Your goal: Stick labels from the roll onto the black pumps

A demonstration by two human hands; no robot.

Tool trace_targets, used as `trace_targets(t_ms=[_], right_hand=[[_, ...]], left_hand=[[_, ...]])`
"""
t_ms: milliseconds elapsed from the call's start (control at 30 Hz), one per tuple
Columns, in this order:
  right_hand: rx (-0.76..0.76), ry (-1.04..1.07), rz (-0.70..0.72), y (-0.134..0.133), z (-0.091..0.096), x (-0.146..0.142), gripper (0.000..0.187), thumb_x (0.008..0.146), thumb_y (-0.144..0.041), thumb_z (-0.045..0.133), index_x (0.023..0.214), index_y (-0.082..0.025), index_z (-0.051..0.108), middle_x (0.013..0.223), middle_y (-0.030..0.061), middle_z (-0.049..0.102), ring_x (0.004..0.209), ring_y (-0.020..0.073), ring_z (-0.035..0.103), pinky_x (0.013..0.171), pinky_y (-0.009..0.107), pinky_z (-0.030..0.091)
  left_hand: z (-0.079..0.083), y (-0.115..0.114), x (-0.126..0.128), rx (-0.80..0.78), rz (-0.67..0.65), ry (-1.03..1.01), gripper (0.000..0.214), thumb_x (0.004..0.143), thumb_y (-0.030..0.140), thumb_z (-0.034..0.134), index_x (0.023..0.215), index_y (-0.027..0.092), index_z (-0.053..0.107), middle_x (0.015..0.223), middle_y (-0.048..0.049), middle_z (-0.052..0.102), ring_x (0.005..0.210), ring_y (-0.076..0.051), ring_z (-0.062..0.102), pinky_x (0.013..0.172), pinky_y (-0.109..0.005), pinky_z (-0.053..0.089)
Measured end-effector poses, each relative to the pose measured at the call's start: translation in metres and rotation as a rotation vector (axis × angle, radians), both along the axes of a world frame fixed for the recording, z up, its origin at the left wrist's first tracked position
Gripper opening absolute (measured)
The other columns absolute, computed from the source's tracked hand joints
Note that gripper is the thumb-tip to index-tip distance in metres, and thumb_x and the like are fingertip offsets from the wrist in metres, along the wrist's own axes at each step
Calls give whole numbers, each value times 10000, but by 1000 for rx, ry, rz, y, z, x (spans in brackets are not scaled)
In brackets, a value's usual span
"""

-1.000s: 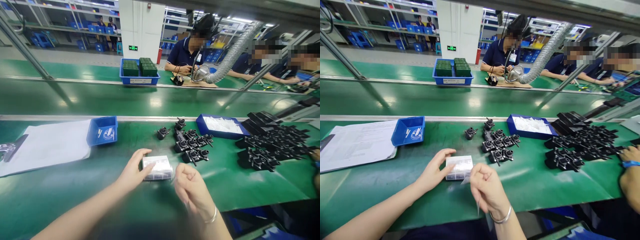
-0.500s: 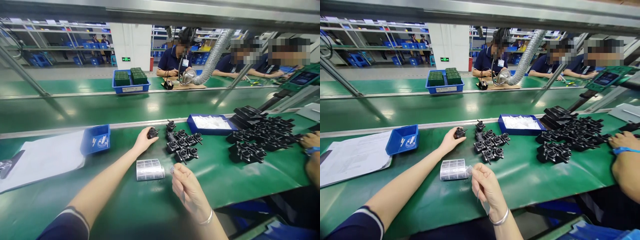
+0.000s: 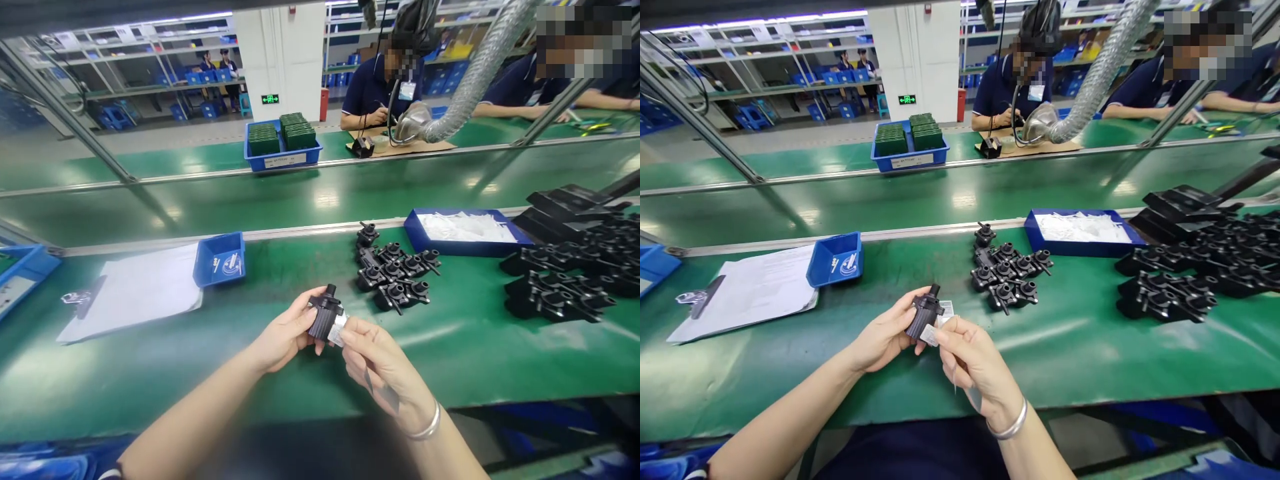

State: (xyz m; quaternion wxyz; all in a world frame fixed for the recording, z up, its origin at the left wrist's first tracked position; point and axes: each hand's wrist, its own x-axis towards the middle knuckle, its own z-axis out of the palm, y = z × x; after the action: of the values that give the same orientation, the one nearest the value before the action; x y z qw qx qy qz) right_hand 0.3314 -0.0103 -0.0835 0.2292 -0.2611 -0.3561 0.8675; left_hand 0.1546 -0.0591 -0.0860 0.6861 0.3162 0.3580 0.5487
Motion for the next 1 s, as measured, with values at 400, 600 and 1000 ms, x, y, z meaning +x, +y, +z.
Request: trace_targets(t_ms=[400,600,1000], right_hand=[[12,-90,51,-1,0,-16,302,820,-354,697,669,-113,596,433,-72,455,292,-16,199,335,177,89],[29,-106,82,0,0,-18,320,835,-356,681,657,-94,632,384,-81,405,291,-9,184,336,181,111],[18,-117,73,0,0,-19,321,825,-355,692,648,-95,627,400,-76,428,288,-13,204,331,171,121]], left_hand=[[-10,-9,-1,-63,-19,-35,451,969,353,453,1406,279,369,1127,-70,554,711,-118,567,679,-303,477],[-11,-9,-1,-74,-11,-55,487,958,402,471,1415,269,371,1120,-88,582,742,-143,582,684,-313,468],[-12,-10,1,-89,11,-83,490,960,412,460,1412,255,355,1080,-67,581,714,-130,575,677,-302,467]])
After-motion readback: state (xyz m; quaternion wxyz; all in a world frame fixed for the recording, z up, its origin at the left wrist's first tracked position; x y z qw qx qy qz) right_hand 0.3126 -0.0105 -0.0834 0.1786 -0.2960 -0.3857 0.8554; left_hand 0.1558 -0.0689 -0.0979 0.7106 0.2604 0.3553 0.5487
